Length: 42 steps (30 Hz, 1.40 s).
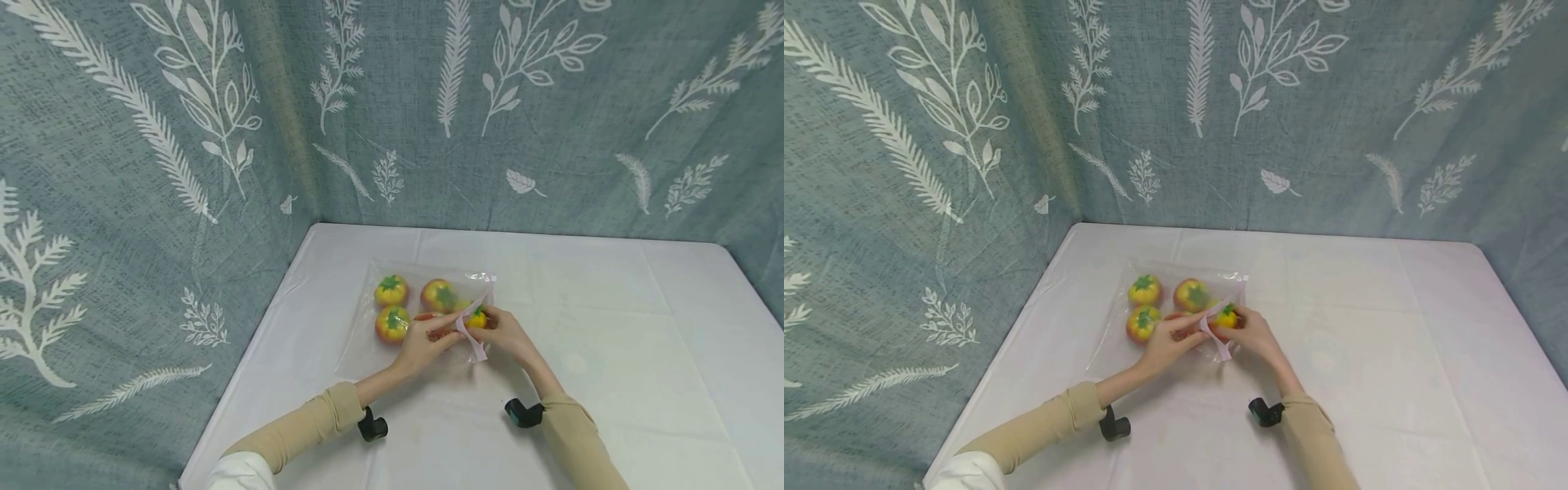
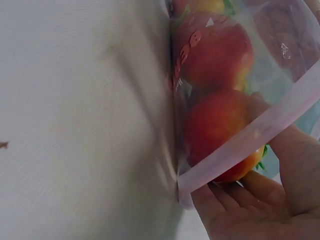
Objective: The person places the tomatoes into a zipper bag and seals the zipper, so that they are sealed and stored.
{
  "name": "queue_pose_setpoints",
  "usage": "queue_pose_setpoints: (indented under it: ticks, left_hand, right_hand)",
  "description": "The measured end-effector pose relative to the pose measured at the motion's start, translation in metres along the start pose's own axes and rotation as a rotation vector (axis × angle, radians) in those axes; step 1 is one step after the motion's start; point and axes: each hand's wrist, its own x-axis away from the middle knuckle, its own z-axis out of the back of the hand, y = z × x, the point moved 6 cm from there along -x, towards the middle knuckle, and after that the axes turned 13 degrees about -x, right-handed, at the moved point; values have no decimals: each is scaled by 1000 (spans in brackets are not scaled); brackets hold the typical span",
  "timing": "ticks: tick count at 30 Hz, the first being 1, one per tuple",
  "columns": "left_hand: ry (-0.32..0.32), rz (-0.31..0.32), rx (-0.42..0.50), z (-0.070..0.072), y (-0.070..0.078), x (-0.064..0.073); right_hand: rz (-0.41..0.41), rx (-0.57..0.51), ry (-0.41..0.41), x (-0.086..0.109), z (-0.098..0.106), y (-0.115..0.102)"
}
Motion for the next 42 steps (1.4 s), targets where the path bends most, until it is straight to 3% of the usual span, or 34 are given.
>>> queue_pose_setpoints:
  ticks: [14,22,27,34,42]
  left_hand:
    - [8,1,-11,0,2,-1]
    - [-10,6,21,0,2,-1]
    - [-7,18,21,0,2,-1]
    - [0,20,28,-17,-30,-4]
    - [10,8,27,-16,-29,-3]
  right_hand:
    - [77,94,97,-10,-3,-11]
    - [63,129,144,-15,-4,-10]
    - [35,120,140,-18,-5,-9]
    - [32,129,117,-22,-5,-9]
    - [-6,-18,52,-24,-6,-6]
